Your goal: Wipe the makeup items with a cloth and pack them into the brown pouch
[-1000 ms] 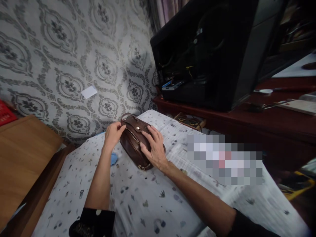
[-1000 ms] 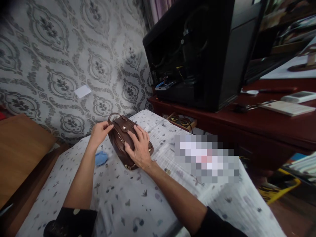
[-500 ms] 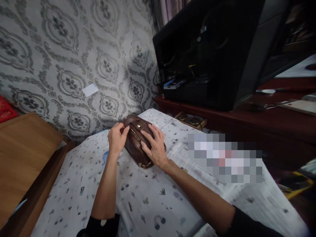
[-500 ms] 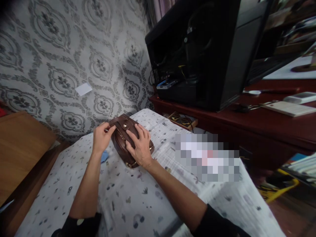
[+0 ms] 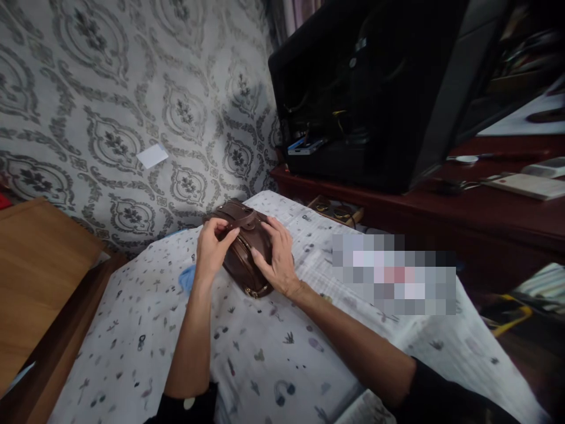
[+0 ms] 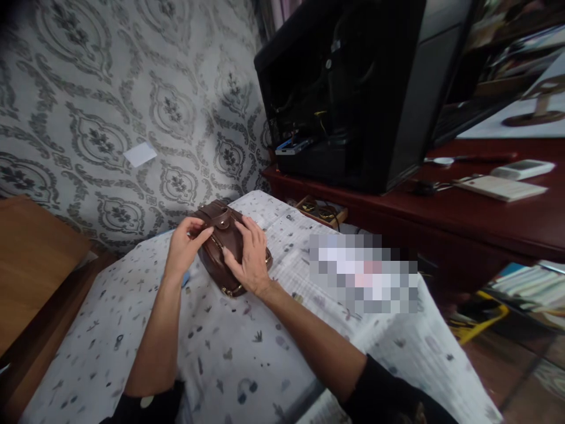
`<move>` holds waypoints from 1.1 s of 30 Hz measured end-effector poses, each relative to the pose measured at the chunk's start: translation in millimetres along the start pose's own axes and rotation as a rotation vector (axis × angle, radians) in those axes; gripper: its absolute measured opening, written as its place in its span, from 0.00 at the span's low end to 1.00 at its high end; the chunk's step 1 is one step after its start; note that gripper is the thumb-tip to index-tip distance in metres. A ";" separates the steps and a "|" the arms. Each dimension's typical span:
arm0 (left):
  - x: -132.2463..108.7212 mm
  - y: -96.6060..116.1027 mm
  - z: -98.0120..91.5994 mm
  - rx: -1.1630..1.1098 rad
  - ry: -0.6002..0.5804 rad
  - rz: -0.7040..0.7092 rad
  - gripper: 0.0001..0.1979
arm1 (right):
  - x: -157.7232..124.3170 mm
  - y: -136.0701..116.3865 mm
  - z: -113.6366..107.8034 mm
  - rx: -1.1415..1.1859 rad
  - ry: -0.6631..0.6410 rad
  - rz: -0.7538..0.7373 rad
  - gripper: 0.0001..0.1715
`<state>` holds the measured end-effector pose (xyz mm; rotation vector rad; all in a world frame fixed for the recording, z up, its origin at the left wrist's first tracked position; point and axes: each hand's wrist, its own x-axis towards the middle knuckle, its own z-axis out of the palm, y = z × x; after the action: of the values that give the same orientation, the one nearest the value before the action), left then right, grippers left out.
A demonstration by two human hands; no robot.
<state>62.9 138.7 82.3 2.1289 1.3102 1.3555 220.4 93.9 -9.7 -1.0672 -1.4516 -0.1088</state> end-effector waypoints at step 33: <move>-35.9 54.9 26.1 0.726 -0.231 0.382 0.21 | 20.7 20.0 -2.7 0.630 0.196 0.625 0.21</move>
<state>109.0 85.2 84.4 3.0344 1.5002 0.7502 239.3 114.4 -2.3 -0.8983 -0.8296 0.6346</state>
